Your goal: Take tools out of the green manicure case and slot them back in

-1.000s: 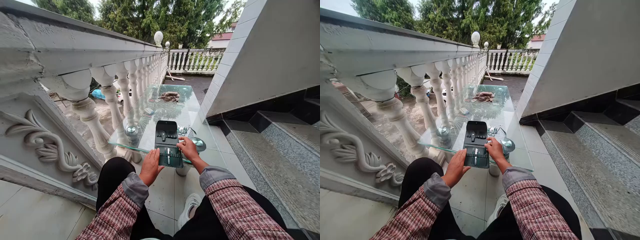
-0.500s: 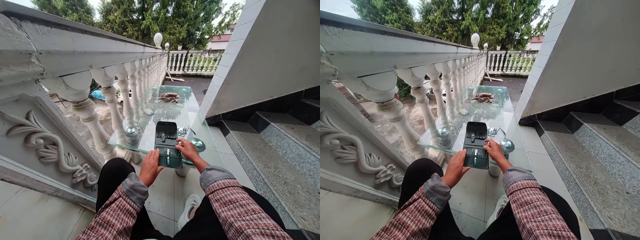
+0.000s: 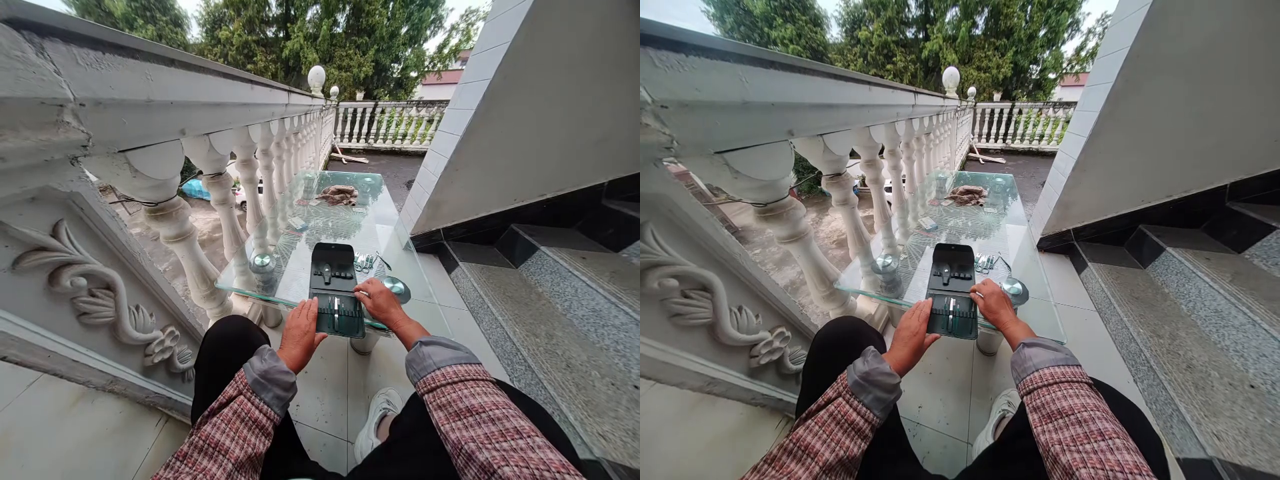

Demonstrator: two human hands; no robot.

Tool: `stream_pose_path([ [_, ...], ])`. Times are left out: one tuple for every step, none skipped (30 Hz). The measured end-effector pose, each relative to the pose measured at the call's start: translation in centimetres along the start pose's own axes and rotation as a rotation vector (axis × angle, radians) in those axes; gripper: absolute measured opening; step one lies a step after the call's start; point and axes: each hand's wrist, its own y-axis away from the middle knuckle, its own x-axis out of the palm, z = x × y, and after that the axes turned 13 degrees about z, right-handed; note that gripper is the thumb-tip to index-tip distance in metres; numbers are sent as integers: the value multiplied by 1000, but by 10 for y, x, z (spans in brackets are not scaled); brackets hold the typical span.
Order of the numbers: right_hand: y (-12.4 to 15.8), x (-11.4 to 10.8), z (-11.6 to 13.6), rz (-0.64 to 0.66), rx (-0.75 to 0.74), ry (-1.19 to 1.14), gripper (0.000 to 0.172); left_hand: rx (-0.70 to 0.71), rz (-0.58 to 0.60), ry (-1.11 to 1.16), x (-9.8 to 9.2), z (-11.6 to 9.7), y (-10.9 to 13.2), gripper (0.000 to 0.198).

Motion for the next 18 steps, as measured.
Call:
stream_pose_path([
  [1, 0, 1, 9, -22, 10, 22, 1, 0, 1, 0, 0, 0, 82],
  [3, -1, 1, 20, -47, 19, 21, 0, -1, 2, 0, 0, 0, 83],
  [4, -1, 2, 32, -71, 26, 21, 0, -3, 3, 1, 1, 0, 83],
  [6, -1, 3, 43, -93, 33, 20, -1, -4, 4, 1, 1, 0, 84],
  [7, -1, 3, 51, -111, 38, 20, -2, -6, 5, 1, 1, 0, 84],
  [8, -1, 4, 56, -123, 43, 20, -2, -8, 6, 2, 1, -1, 83],
  [9, -2, 4, 58, -130, 46, 19, -1, -9, 6, 2, 1, -1, 83],
  [10, -2, 4, 58, -134, 49, 19, -1, -10, 7, 2, 1, -1, 83],
  [10, -2, 4, 57, -136, 49, 19, 0, -11, 7, 2, 1, -1, 84],
  [11, -2, 4, 56, -138, 49, 19, 0, -11, 7, 2, 1, -1, 84],
  [11, -2, 4, 56, -140, 48, 19, 0, -11, 8, 2, 1, -1, 85],
  [12, -1, 4, 55, -142, 45, 19, 0, -11, 8, 2, 1, -2, 86],
  [12, -1, 4, 54, -143, 42, 19, -1, -11, 8, 2, 0, -2, 86],
  [12, 0, 4, 51, -143, 38, 19, -2, -12, 9, 2, 0, -2, 86],
  [11, 1, 4, 46, -139, 32, 19, -2, -12, 9, 2, 0, -2, 86],
  [11, 1, 4, 38, -131, 24, 19, -2, -12, 8, 3, 0, -1, 85],
  [10, 0, 3, 25, -116, 15, 20, -1, -13, 8, 3, 0, -1, 85],
  [9, -1, 0, 4, -91, 6, 22, -1, -12, 7, 3, 1, -1, 84],
])
